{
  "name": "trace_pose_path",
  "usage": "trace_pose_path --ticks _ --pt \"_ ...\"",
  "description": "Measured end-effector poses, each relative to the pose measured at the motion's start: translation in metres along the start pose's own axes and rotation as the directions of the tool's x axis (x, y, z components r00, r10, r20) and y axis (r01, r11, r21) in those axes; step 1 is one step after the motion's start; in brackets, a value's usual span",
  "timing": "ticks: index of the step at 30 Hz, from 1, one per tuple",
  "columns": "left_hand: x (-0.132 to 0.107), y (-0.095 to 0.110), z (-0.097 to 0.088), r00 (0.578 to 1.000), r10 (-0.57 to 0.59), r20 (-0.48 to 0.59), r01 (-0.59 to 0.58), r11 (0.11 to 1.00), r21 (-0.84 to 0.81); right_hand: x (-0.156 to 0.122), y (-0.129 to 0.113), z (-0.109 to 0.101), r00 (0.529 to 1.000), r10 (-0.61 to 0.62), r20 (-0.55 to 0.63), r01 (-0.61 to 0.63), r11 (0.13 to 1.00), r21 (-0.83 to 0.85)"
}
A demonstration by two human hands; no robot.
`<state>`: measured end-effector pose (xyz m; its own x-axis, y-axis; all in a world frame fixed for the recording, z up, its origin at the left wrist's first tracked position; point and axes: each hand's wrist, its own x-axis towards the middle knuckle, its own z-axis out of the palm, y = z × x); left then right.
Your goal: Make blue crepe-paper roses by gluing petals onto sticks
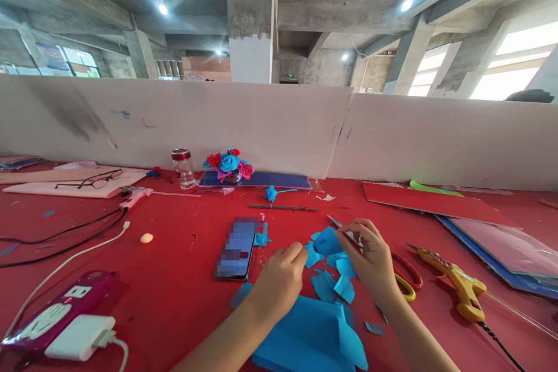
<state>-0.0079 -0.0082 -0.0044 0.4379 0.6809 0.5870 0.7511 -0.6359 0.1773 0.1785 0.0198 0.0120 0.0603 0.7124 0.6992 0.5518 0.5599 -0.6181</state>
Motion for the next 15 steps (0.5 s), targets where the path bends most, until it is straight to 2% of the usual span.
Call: trace_pose_path --ticks 2,4,6,8,10,13,15 --pt "0.005 0.001 0.0 0.988 -0.154 -0.017 0.144 0.951 -0.272 0.0 0.001 -0.002 0.998 0.061 -0.031 -0.058 0.993 0.099" --pt "0.01 0.001 -0.001 0.963 -0.268 -0.015 0.224 0.835 -0.503 -0.001 0.002 -0.003 0.995 0.092 -0.029 -0.085 0.978 0.193" --pt "0.012 0.0 -0.001 0.932 -0.361 0.028 0.295 0.711 -0.638 -0.001 0.0 -0.005 0.997 0.072 -0.009 -0.067 0.964 0.257" --pt "0.014 0.0 -0.001 0.895 -0.437 0.086 0.368 0.617 -0.696 -0.002 -0.001 -0.005 1.0 0.02 0.011 -0.023 0.957 0.289" --pt "0.014 0.0 -0.001 0.871 -0.475 0.122 0.407 0.56 -0.722 -0.004 -0.003 -0.005 0.999 -0.009 0.03 0.001 0.963 0.27" --pt "0.014 0.001 0.0 0.869 -0.482 0.115 0.391 0.524 -0.757 -0.005 -0.004 -0.004 0.999 -0.006 0.043 -0.003 0.982 0.191" --pt "0.014 0.001 0.0 0.868 -0.482 0.12 0.372 0.471 -0.8 -0.006 -0.005 -0.004 1.0 -0.021 0.004 0.02 0.984 0.178"
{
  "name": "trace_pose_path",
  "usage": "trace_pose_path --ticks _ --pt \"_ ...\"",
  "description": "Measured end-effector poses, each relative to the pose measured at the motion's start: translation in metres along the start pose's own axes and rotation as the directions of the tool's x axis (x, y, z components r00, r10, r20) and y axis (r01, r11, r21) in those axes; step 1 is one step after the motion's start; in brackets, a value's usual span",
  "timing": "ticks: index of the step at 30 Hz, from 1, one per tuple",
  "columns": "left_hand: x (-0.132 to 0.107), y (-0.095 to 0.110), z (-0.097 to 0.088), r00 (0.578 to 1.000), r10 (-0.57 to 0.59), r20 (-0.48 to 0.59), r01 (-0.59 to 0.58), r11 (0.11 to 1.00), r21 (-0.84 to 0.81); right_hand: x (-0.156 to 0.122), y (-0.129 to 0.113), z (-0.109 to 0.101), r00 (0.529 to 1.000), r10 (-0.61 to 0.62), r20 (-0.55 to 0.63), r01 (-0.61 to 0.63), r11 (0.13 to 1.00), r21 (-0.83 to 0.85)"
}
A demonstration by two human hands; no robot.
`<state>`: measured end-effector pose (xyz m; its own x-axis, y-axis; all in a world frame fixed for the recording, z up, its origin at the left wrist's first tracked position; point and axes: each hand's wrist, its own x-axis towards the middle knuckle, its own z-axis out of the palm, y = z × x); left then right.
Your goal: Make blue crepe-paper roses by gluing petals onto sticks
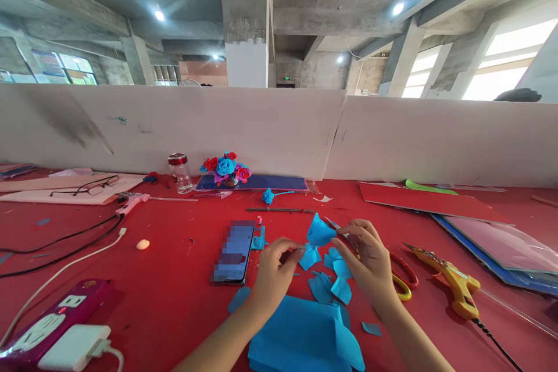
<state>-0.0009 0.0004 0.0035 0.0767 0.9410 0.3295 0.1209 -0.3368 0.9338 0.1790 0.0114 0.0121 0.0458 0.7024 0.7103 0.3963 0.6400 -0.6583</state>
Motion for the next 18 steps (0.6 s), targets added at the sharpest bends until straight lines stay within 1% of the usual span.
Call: trace_pose_path --ticks 3,4,6,8,11,14,18 --pt "0.0 0.001 -0.001 0.998 -0.031 0.048 0.039 0.985 -0.169 -0.001 -0.003 0.0 0.996 -0.061 -0.069 0.064 0.996 0.056" --pt "0.001 0.002 -0.002 0.997 -0.032 0.068 0.046 0.975 -0.218 -0.001 -0.005 0.0 0.995 -0.077 -0.06 0.081 0.994 0.073" --pt "0.001 0.003 -0.003 0.996 -0.016 0.093 0.042 0.959 -0.281 -0.002 -0.009 0.001 0.994 -0.108 0.011 0.107 0.99 0.097" --pt "0.001 0.003 -0.004 0.995 0.005 0.104 0.027 0.951 -0.309 -0.004 -0.014 0.003 0.985 -0.142 0.099 0.13 0.984 0.119" --pt "-0.001 0.001 -0.004 0.99 0.027 0.14 0.022 0.943 -0.333 -0.008 -0.019 0.005 0.969 -0.196 0.152 0.169 0.97 0.174" --pt "-0.003 -0.001 -0.003 0.981 0.067 0.18 0.006 0.928 -0.373 -0.01 -0.024 0.006 0.963 -0.223 0.152 0.189 0.96 0.206" --pt "-0.004 0.001 -0.002 0.977 0.124 0.174 -0.049 0.924 -0.38 -0.01 -0.028 0.003 0.962 -0.258 0.093 0.235 0.949 0.21"
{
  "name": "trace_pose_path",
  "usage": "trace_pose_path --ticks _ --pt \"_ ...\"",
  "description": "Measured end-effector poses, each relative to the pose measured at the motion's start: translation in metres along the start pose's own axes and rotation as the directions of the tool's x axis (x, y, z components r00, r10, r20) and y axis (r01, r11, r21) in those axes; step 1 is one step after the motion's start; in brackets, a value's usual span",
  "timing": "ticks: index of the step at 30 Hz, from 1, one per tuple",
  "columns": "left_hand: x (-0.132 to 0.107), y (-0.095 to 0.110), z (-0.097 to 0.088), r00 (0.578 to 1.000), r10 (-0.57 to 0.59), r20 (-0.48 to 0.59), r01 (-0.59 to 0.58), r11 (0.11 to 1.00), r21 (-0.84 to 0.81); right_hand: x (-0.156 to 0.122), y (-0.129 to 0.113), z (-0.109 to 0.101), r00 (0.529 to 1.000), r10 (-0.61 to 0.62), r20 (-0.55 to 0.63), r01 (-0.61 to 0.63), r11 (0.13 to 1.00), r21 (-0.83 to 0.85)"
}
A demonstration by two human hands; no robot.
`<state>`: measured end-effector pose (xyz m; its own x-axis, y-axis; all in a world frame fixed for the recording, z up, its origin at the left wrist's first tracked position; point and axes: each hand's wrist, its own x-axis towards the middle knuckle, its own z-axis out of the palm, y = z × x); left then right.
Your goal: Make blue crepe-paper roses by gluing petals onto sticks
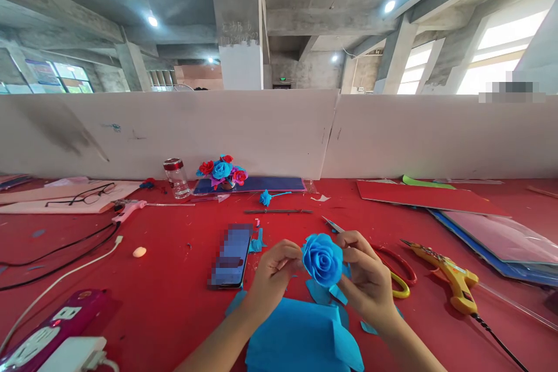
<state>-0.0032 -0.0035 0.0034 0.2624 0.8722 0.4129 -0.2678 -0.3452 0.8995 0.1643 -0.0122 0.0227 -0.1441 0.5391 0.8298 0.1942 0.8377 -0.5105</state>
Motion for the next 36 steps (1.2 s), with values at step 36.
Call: trace_pose_path --ticks 36 --pt "0.008 -0.004 -0.009 0.963 -0.165 -0.212 0.197 0.971 0.137 0.037 -0.015 -0.013 0.989 0.012 0.145 0.051 0.905 -0.422"
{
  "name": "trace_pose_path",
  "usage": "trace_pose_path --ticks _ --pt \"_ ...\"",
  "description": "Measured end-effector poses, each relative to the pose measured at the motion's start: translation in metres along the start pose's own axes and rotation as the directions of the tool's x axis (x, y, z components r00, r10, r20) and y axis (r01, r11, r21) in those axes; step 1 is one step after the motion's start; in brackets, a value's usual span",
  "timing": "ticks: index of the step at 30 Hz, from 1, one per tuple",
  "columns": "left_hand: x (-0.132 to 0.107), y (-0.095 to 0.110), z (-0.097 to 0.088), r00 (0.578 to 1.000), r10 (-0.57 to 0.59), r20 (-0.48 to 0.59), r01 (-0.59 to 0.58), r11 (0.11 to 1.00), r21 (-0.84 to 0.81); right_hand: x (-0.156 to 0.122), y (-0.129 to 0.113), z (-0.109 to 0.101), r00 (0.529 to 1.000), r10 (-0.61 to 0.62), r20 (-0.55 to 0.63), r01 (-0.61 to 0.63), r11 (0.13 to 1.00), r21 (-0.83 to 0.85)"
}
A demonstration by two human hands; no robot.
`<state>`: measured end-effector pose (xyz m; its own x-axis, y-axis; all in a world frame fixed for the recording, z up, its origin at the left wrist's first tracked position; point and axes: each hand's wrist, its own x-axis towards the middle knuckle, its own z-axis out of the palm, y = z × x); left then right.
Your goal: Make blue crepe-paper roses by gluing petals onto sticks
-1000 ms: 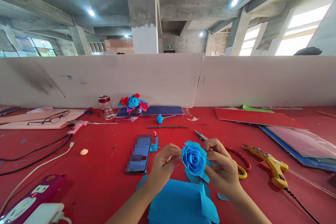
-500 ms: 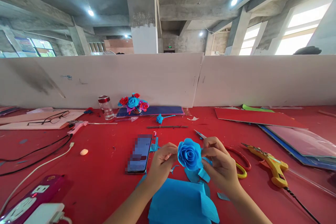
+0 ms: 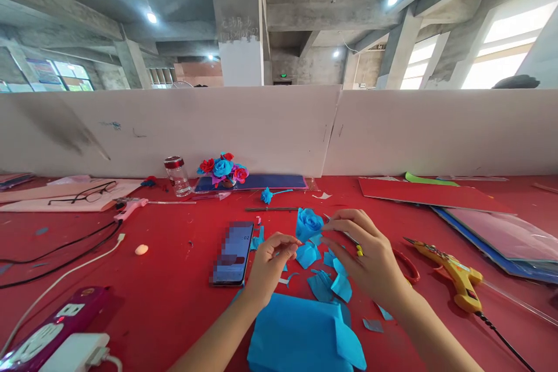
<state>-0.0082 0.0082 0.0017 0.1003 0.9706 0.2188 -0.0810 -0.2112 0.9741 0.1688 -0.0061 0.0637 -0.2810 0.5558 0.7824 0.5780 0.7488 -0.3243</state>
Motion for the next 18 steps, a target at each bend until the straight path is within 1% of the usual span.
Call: trace_pose_path --ticks 3,6,10,15,18 --pt "0.0 -0.003 -0.001 1.0 0.004 -0.006 -0.004 1.0 0.008 0.003 -0.001 -0.003 0.998 -0.022 0.056 0.023 1.0 -0.012" --pt "0.0 -0.003 -0.001 1.0 -0.003 0.009 0.003 1.0 0.018 0.003 0.0 -0.005 0.996 0.002 0.093 -0.001 1.0 -0.008" --pt "-0.002 0.004 0.0 0.999 -0.021 0.026 0.02 0.999 0.041 0.0 0.003 -0.005 0.995 0.068 0.076 -0.064 0.996 -0.056" --pt "-0.003 0.01 0.003 1.0 -0.026 0.013 0.025 0.999 0.036 0.0 0.001 -0.006 0.993 -0.016 0.119 0.016 1.0 0.002" --pt "-0.002 0.008 0.003 0.999 -0.015 0.031 0.015 1.0 0.023 -0.001 0.001 -0.006 0.996 0.029 0.088 -0.026 0.999 -0.037"
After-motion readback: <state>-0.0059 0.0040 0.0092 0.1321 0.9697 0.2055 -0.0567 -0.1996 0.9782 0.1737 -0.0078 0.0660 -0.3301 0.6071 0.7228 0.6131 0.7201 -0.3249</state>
